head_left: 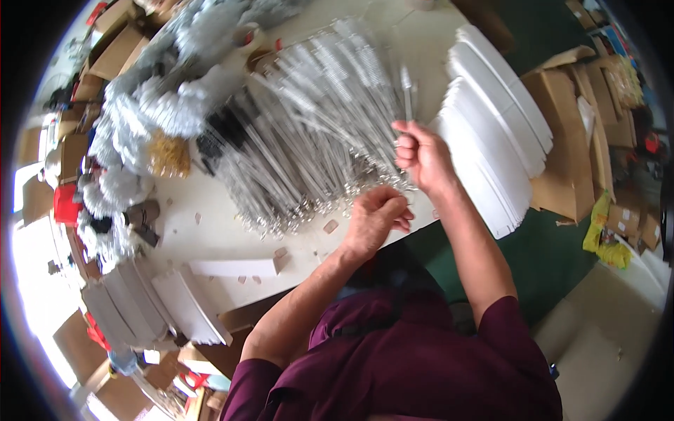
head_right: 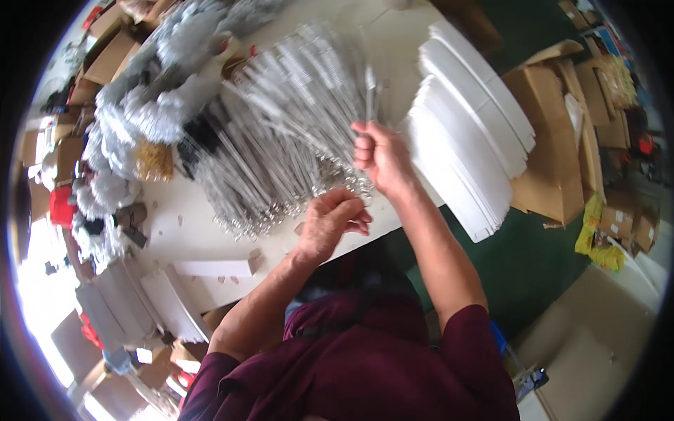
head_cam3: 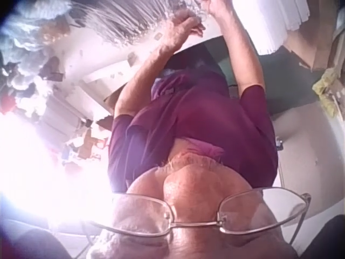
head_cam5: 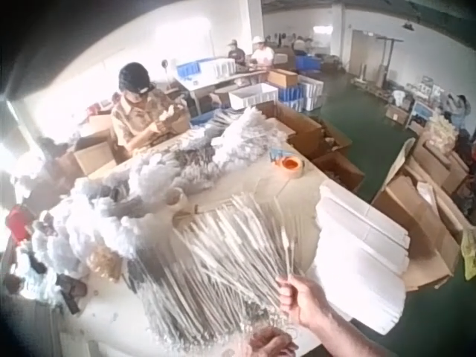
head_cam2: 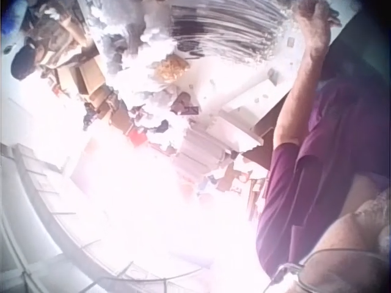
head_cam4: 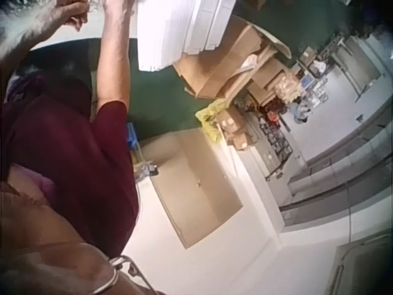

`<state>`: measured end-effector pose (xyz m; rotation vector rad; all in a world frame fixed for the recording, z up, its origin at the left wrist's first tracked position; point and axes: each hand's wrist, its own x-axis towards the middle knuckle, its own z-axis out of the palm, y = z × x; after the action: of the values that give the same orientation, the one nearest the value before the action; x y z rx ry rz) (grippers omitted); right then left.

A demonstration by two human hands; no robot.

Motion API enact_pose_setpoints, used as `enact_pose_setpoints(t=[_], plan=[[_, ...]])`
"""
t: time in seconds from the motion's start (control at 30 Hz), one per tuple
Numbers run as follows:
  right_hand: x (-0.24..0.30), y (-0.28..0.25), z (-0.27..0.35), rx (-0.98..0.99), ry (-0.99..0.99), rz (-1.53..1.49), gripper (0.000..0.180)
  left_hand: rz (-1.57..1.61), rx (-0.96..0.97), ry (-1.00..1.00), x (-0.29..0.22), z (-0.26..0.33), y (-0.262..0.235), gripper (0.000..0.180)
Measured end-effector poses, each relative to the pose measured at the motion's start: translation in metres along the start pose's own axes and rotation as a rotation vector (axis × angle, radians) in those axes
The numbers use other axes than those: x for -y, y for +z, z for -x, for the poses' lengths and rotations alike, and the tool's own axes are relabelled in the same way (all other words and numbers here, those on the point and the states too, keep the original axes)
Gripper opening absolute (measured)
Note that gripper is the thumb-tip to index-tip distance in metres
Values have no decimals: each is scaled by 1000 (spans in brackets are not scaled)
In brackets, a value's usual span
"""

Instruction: Packing cleaning brushes into white paper boxes at a sorting table in a warehouse environment.

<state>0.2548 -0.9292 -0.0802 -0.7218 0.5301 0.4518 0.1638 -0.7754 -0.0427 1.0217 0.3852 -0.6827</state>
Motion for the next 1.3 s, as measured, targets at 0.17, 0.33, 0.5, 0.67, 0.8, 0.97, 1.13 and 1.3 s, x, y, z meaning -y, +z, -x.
enact_pose_setpoints(t=[0.17,0.33,0.5,0.67,0.8,0.97,1.13,1.3], plan=[[-5,2,20,-127,-19,-30,26,-45,66,-5,24,13,3,15],[-13,3,25,-132,-9,37,28,-67,139,-124,39,27,0,16],[-11,17,41,-161,-188,363,29,-558,-24,60,53,46,-44,15],[-29,2,52,-108,-239,563,32,-875,-464,187,63,48,-102,17],[-45,-2,57,-135,-177,548,32,-1010,-515,114,70,23,-116,28],[-66,-2,67,-71,-101,654,29,-977,-512,169,79,10,-109,18],[-83,-3,70,-88,-34,670,33,-908,-480,330,73,21,-106,10],[-92,0,66,-44,-50,740,34,-887,-454,391,64,33,-109,10]])
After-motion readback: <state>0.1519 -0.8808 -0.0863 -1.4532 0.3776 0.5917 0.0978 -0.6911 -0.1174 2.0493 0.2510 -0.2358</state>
